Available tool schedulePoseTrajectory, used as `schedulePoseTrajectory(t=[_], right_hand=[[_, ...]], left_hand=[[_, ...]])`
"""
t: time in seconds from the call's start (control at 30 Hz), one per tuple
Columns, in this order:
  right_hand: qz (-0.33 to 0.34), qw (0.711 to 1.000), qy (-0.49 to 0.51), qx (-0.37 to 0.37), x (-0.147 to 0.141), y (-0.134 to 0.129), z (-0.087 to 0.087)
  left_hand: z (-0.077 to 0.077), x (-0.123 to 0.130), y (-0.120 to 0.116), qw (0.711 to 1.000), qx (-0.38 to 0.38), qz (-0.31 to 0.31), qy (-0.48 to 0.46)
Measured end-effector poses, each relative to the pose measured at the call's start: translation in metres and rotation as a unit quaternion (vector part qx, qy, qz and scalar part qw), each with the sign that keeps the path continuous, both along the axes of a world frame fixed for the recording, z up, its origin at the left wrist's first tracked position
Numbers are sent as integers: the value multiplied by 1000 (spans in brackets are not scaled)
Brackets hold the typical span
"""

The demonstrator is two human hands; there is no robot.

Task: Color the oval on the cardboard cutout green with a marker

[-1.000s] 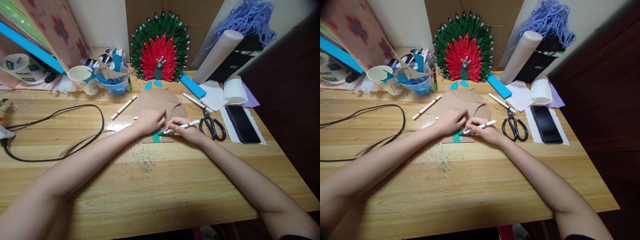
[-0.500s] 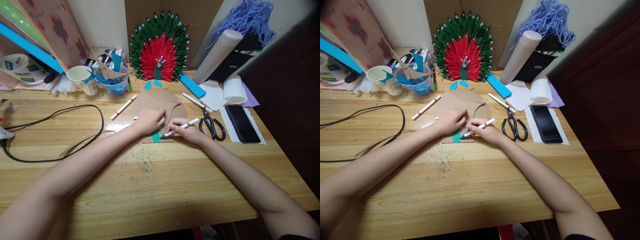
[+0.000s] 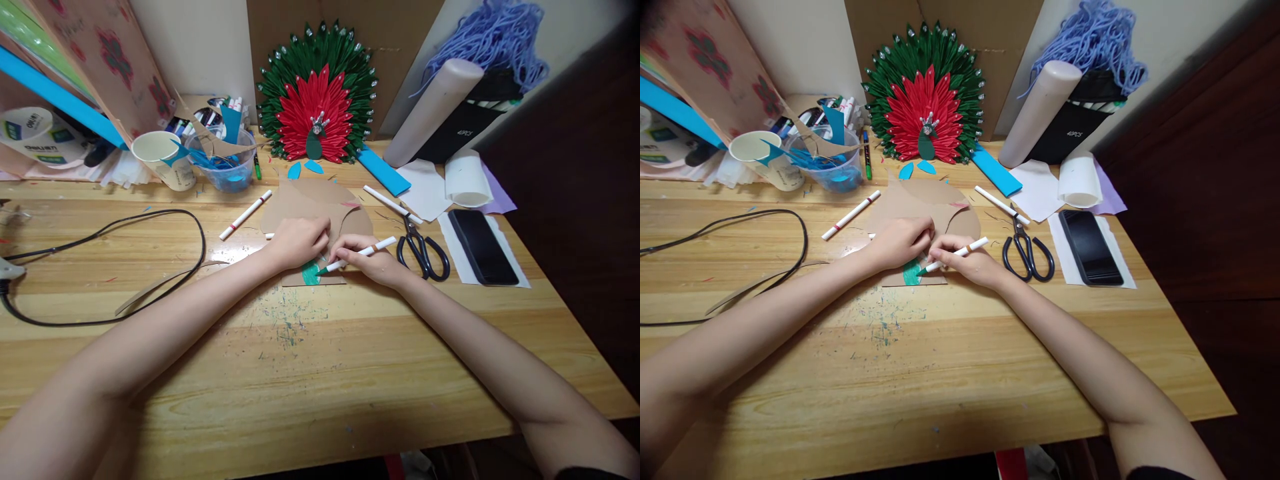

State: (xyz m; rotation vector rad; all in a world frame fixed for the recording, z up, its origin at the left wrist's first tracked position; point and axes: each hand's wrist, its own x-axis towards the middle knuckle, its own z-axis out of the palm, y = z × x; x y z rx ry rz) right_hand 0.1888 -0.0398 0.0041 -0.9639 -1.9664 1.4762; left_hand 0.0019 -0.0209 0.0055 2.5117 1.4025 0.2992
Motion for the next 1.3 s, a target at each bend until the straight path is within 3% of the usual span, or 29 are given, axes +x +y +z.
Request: schedulePoseTrajectory(t=[1.3], right_hand=[[6, 999, -53, 4, -1, 1, 3]], left_hand=[[-1, 0, 0, 1000, 8, -4, 3]])
